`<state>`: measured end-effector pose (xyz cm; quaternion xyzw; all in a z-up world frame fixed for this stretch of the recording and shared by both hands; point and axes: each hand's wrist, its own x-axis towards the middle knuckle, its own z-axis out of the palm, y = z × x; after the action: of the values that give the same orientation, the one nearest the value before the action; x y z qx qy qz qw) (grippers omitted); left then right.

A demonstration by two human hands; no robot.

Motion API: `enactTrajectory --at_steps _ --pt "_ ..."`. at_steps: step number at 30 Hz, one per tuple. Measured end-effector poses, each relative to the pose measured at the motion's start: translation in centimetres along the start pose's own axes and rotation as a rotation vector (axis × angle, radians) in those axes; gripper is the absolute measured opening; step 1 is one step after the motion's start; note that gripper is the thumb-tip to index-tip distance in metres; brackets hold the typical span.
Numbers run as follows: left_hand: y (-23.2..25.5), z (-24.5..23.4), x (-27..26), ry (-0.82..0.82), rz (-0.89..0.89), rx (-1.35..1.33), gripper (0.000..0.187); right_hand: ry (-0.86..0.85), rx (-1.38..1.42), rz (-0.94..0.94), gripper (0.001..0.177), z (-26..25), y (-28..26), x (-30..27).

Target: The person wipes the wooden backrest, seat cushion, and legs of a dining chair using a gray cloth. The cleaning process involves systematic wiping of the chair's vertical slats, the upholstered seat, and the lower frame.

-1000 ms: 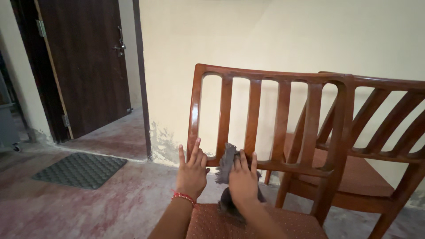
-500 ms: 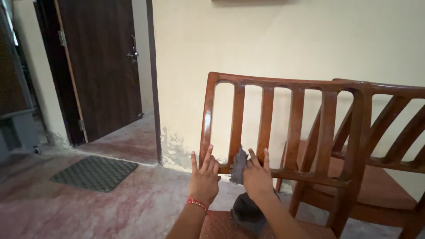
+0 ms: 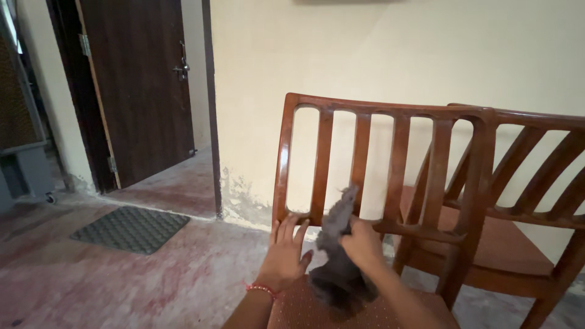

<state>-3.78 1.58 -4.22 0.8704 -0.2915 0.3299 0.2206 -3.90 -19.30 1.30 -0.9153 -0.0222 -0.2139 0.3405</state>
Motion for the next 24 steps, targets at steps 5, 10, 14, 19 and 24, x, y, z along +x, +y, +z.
enactTrajectory --at_steps 5,10,14,19,24 --pt "2.3 -0.9 0.9 -0.115 -0.265 -0.574 0.064 -0.13 0.35 -0.047 0.055 -1.2 -1.8 1.0" --pt "1.3 0.3 2.5 -0.236 -0.273 -1.156 0.055 -0.285 0.599 0.087 0.068 -3.4 -2.9 0.1" --pt "0.2 -1.4 2.7 -0.271 -0.439 -1.226 0.044 -0.41 0.713 0.171 0.074 -4.7 -0.4 0.9" --pt "-0.8 -4.1 2.5 -0.127 -0.66 -1.473 0.042 -0.363 0.334 0.29 0.078 -3.1 2.7 1.3" --pt "-2.7 -4.2 2.4 0.267 -0.72 -1.582 0.037 -0.323 0.084 0.118 0.058 -0.9 4.9 2.3"
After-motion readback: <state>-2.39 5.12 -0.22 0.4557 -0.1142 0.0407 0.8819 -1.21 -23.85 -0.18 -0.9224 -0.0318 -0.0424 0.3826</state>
